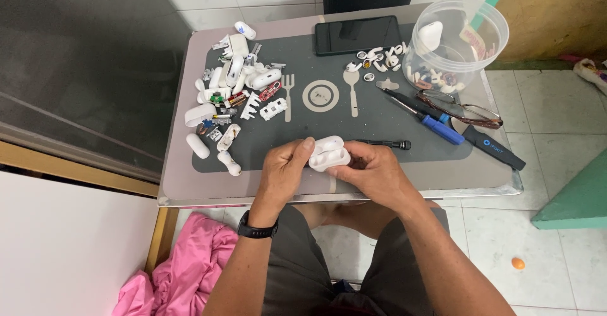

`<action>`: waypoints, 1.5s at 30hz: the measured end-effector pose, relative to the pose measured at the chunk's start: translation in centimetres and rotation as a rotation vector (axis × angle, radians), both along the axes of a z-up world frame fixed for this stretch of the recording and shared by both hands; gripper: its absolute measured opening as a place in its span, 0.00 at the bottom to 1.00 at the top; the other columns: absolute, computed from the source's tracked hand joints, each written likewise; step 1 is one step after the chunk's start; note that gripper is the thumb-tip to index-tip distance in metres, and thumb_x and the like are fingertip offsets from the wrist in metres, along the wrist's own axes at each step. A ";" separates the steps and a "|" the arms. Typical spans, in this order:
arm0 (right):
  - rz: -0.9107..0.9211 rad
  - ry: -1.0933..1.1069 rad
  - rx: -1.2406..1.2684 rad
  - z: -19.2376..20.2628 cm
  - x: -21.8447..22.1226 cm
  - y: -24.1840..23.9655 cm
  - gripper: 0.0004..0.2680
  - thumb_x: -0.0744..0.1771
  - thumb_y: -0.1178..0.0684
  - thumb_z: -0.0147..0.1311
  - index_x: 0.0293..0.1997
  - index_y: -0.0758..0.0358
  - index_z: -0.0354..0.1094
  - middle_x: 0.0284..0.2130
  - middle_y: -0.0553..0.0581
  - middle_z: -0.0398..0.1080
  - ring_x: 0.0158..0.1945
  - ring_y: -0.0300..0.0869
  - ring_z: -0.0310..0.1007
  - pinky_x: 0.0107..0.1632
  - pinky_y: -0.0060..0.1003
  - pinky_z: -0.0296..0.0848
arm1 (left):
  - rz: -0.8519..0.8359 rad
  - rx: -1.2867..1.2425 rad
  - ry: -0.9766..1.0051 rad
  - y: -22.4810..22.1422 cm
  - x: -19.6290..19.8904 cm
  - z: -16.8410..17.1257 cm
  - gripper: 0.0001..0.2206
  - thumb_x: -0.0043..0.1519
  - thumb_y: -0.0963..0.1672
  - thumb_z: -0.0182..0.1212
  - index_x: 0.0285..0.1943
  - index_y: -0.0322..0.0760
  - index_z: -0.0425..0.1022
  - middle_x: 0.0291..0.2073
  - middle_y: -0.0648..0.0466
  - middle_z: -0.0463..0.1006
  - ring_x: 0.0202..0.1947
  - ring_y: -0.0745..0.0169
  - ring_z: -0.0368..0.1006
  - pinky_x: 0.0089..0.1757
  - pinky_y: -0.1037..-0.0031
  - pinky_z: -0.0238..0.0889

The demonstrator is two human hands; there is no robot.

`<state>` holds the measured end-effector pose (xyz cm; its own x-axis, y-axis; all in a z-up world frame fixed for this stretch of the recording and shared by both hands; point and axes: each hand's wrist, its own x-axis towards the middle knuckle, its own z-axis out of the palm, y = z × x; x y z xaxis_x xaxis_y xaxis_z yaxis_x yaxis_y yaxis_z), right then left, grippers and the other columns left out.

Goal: Disassembling and inspecting various components of wireless earbud charging cases on a table.

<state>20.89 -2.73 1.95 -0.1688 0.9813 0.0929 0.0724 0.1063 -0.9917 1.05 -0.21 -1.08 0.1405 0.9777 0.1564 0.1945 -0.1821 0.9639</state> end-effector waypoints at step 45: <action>-0.007 -0.045 -0.149 0.5 0.7 -0.3 0.05 0.64 0.56 0.64 0.42 0.58 0.78 0.25 0.44 0.71 0.28 0.29 0.62 0.29 0.28 0.62 | -0.004 -0.165 0.134 -1.1 0.0 2.7 0.13 0.56 0.43 0.69 0.49 0.36 0.85 0.45 0.58 0.85 0.41 0.72 0.73 0.38 0.75 0.67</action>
